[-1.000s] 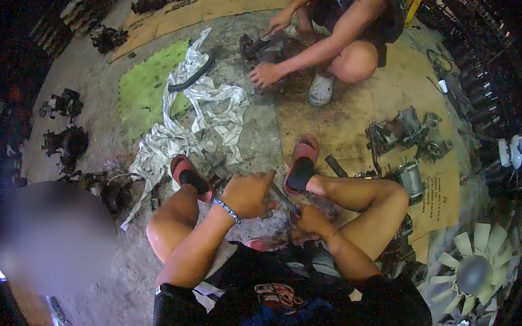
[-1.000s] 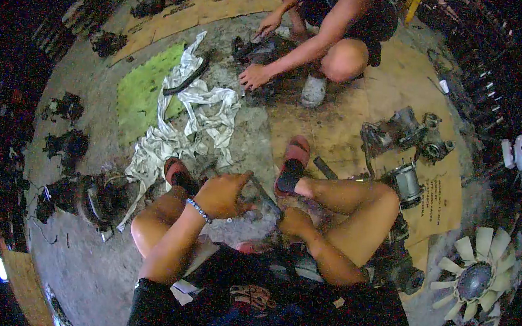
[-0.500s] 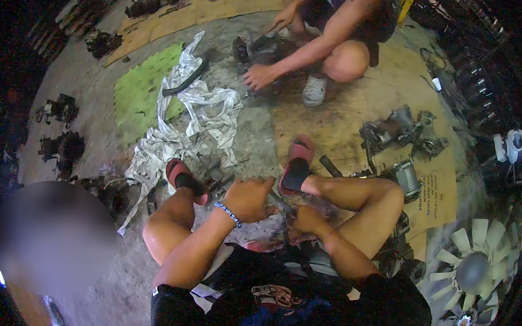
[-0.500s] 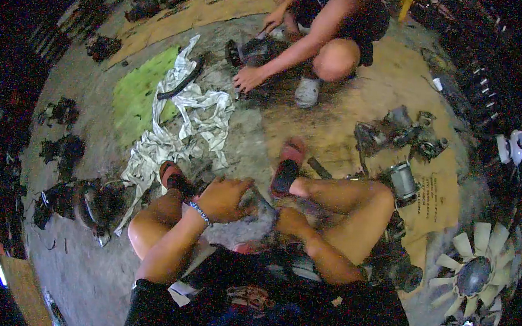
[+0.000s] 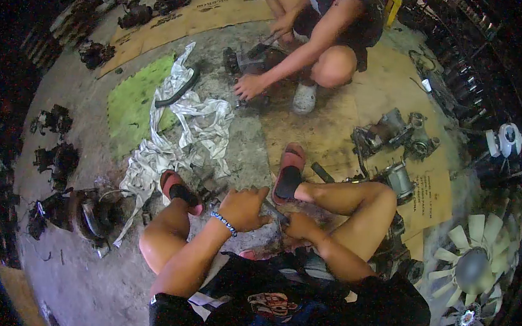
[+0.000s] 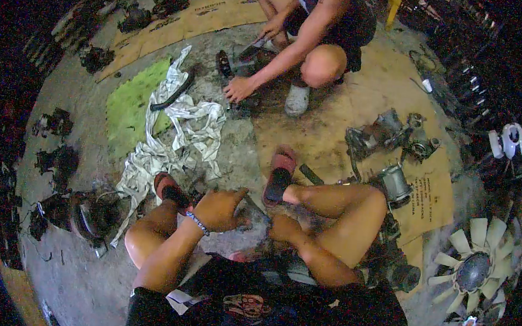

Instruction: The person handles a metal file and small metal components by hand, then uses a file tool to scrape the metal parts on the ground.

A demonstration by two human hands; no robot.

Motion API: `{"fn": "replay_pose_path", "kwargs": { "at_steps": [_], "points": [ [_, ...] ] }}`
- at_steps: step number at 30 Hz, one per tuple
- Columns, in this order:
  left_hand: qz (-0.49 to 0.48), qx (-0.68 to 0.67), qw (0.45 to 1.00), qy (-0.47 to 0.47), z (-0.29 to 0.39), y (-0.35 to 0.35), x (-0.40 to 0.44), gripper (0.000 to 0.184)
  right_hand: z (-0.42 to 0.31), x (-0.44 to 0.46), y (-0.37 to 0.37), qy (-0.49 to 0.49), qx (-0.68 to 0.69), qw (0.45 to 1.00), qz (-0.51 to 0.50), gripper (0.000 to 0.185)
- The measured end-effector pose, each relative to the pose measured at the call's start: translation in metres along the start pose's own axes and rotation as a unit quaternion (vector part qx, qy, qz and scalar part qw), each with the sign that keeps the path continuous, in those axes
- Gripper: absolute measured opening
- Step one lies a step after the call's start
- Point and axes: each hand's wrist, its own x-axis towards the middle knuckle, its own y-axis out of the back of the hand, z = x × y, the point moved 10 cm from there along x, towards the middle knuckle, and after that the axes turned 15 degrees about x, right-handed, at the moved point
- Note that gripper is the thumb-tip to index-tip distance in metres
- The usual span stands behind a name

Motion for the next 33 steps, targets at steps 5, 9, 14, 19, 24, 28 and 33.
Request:
{"fn": "replay_pose_path", "kwargs": {
  "at_steps": [5, 9, 14, 19, 24, 28, 33],
  "points": [
    [0.005, 0.002, 1.0, 0.0, -0.001, 0.0, -0.001, 0.07, -0.005, -0.005, 0.003, -0.018, -0.029, 0.999, -0.013, 0.041],
    [-0.002, -0.002, 1.0, 0.003, -0.001, 0.0, -0.001, 0.071, -0.005, -0.004, 0.004, -0.024, -0.026, 0.999, -0.017, 0.043],
    [-0.01, -0.004, 1.0, 0.008, -0.001, -0.002, -0.002, 0.073, -0.006, -0.003, 0.002, -0.008, -0.013, 1.0, -0.023, 0.046],
    [-0.022, -0.001, 1.0, 0.004, 0.0, -0.004, -0.002, 0.075, 0.001, -0.001, -0.002, -0.029, -0.023, 0.999, -0.033, 0.046],
    [-0.028, 0.006, 1.0, 0.005, 0.0, -0.006, -0.001, 0.076, -0.033, -0.026, 0.016, -0.027, -0.018, 0.999, -0.041, 0.043],
    [-0.032, 0.012, 0.999, 0.001, 0.002, -0.004, 0.0, 0.077, -0.022, -0.015, 0.011, 0.0, -0.018, 1.0, -0.021, 0.04],
    [-0.039, 0.013, 0.999, 0.001, 0.004, -0.006, 0.001, 0.078, -0.021, -0.017, 0.012, 0.0, -0.019, 1.0, -0.017, 0.04]
  ]
}}
